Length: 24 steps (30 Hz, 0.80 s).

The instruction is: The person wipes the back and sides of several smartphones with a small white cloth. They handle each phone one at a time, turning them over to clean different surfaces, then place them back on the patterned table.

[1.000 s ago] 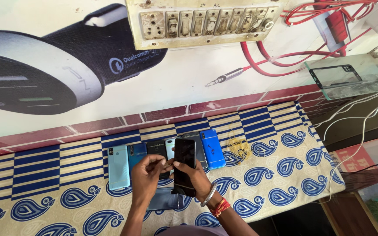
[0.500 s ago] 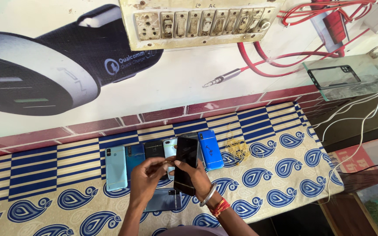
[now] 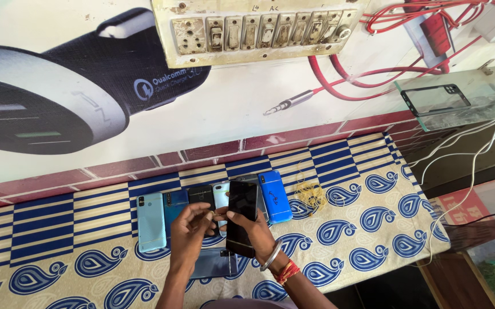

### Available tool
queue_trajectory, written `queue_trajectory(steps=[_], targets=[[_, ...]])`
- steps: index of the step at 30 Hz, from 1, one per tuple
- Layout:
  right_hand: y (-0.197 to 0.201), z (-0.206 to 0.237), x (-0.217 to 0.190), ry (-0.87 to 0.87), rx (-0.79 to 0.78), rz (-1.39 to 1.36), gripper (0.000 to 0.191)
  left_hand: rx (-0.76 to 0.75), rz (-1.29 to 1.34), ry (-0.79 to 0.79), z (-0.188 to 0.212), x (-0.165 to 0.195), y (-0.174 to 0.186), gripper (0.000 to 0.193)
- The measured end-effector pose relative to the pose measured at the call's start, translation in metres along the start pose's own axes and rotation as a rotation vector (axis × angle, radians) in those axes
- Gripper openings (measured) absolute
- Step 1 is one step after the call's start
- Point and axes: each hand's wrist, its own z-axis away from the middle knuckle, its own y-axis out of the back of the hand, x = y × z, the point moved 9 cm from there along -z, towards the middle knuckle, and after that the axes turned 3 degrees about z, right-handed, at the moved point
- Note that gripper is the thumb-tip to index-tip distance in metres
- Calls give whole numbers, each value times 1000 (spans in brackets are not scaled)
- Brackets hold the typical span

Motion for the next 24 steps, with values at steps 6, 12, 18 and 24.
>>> queue_trajectory(steps=[6, 12, 18, 24], targets=[[1, -2, -3, 55, -15, 27, 43, -67, 238, 49, -1, -5, -3, 24], [1, 0, -6, 44, -9, -40, 48, -125, 112, 58, 4, -3, -8, 35], [5, -1, -9, 70, 18, -61, 51, -59, -35, 105, 1, -9, -5, 25], [2, 1, -11, 47, 22, -40, 50, -37, -36, 159, -2, -18, -2, 17]])
